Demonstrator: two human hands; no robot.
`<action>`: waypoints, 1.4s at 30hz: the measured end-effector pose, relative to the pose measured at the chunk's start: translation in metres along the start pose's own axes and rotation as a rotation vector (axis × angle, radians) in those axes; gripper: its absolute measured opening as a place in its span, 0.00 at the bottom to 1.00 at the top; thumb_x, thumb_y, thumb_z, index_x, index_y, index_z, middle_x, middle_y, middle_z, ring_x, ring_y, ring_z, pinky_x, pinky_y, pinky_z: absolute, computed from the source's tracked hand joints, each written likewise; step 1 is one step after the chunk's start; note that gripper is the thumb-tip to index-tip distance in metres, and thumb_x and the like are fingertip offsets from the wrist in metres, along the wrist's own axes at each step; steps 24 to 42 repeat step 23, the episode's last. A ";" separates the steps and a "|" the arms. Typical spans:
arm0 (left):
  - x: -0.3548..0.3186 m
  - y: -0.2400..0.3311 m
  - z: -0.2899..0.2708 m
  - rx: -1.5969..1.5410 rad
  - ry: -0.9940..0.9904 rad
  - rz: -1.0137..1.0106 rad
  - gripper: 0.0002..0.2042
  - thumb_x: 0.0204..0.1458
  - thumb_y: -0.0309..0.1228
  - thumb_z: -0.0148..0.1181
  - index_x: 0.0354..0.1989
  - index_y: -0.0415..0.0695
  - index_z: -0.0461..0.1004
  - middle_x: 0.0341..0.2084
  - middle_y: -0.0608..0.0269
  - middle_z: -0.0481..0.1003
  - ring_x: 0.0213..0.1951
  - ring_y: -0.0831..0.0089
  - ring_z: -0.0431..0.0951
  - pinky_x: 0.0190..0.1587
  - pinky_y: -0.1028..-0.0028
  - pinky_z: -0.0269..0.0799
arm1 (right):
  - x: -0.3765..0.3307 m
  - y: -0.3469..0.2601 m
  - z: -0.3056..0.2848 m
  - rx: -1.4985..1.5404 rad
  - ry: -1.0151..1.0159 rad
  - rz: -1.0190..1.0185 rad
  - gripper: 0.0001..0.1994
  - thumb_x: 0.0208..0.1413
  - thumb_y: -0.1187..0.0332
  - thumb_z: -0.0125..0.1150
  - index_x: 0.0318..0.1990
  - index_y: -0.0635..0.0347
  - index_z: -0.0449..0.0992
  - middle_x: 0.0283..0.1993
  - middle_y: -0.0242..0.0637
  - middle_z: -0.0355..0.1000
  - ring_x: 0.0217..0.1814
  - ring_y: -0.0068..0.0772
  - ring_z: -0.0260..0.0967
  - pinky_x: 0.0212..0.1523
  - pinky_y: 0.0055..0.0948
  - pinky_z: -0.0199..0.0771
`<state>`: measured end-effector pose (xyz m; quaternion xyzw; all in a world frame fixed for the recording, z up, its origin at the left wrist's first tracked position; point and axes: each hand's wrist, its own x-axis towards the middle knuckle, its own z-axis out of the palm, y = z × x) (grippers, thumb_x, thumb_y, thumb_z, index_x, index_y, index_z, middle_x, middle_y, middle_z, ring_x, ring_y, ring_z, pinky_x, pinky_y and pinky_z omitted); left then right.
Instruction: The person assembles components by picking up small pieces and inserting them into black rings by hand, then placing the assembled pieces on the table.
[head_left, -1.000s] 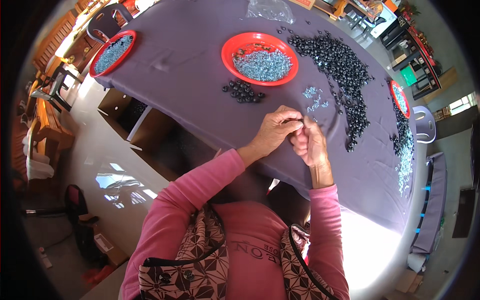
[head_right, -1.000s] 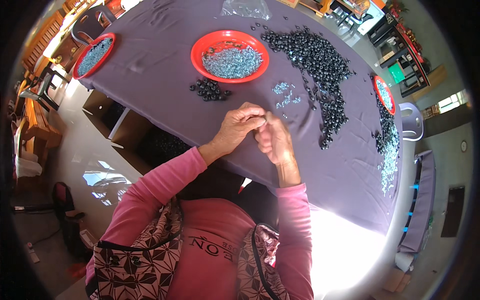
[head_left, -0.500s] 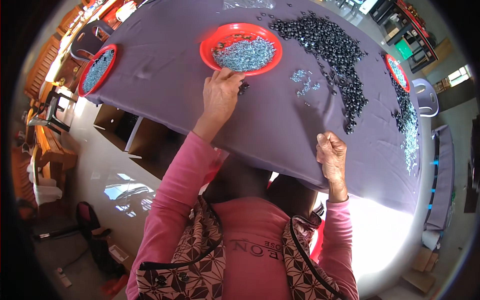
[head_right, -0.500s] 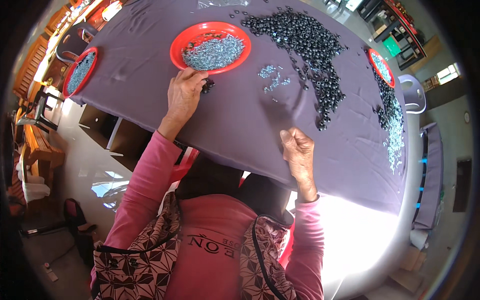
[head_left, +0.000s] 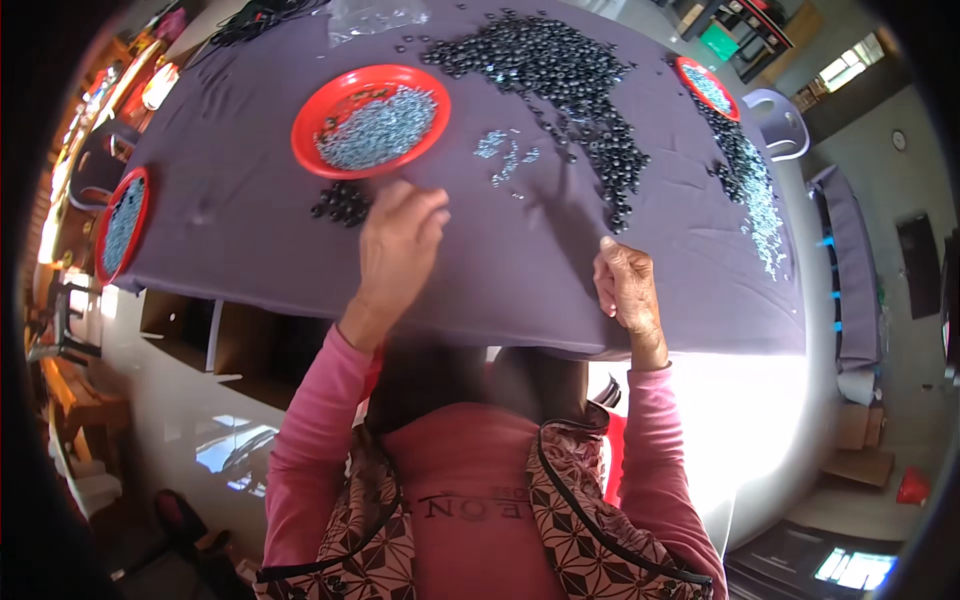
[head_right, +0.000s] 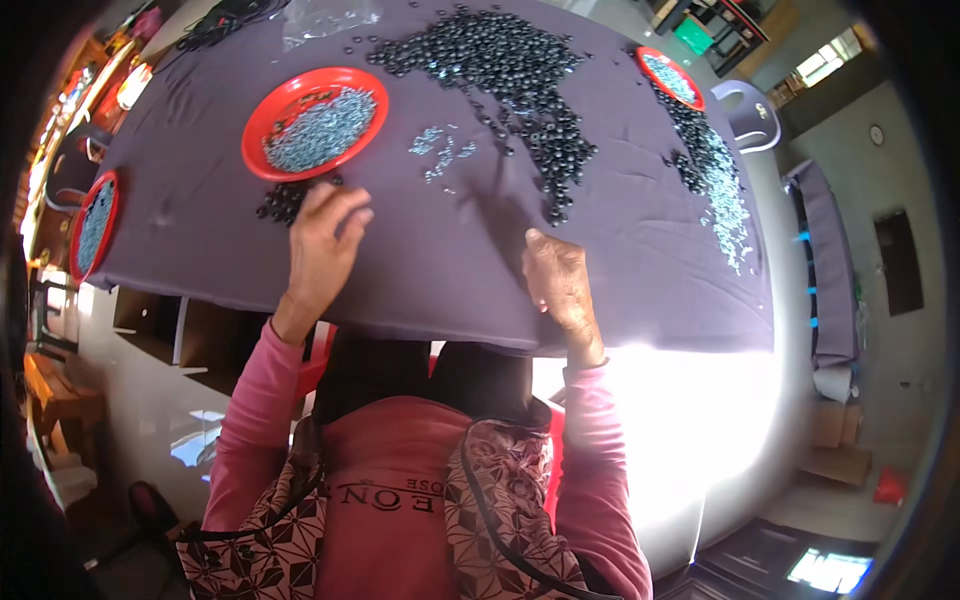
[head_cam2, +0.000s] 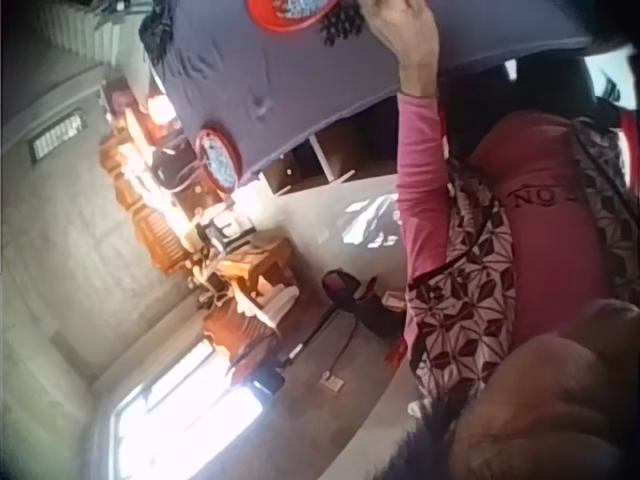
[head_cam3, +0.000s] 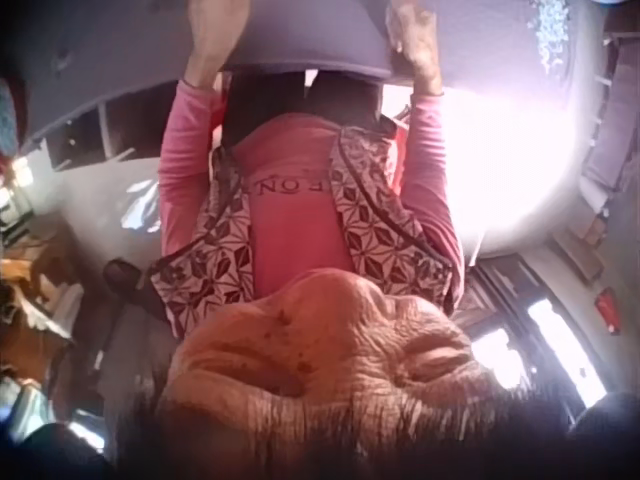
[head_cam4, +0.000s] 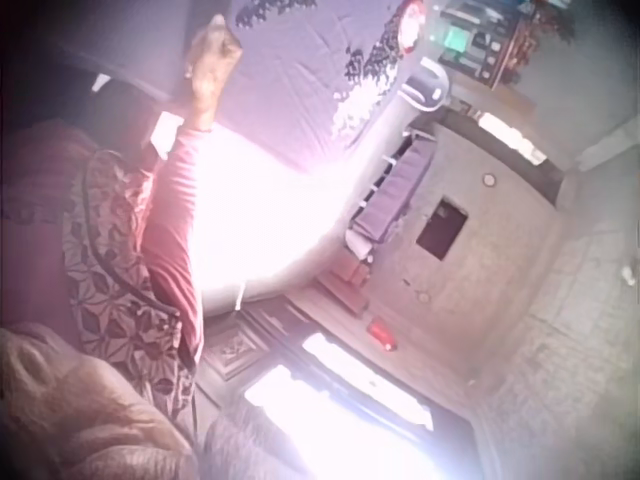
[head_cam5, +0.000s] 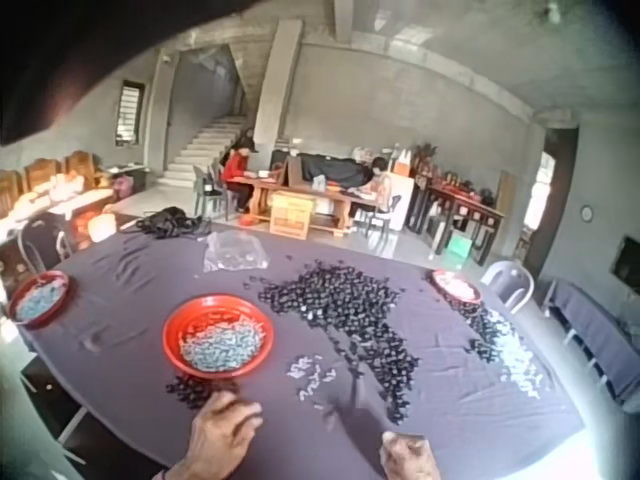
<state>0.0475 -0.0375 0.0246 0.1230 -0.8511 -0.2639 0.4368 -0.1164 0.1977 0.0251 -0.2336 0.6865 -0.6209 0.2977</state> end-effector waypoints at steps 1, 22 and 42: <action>-0.003 0.009 0.007 -0.071 -0.063 -0.019 0.09 0.43 0.21 0.60 0.35 0.40 0.73 0.30 0.57 0.71 0.34 0.59 0.72 0.37 0.68 0.68 | 0.003 0.006 -0.010 0.013 0.107 -0.032 0.19 0.60 0.57 0.52 0.19 0.55 0.63 0.10 0.22 0.49 0.08 0.12 0.44 0.08 0.17 0.40; -0.023 0.019 0.044 -0.535 -0.242 -0.265 0.07 0.48 0.18 0.58 0.36 0.40 0.74 0.29 0.67 0.71 0.29 0.81 0.71 0.33 0.80 0.67 | 0.145 -0.002 -0.002 -1.072 0.129 -0.567 0.10 0.45 0.66 0.64 0.35 0.59 0.74 0.36 0.41 0.72 0.36 0.47 0.71 0.40 0.41 0.72; -0.025 0.017 0.043 -0.531 -0.238 -0.273 0.07 0.48 0.18 0.58 0.36 0.40 0.74 0.29 0.67 0.71 0.29 0.81 0.71 0.33 0.80 0.67 | 0.146 -0.001 0.001 -1.071 0.119 -0.567 0.10 0.45 0.66 0.64 0.35 0.59 0.74 0.36 0.41 0.72 0.36 0.47 0.71 0.40 0.41 0.72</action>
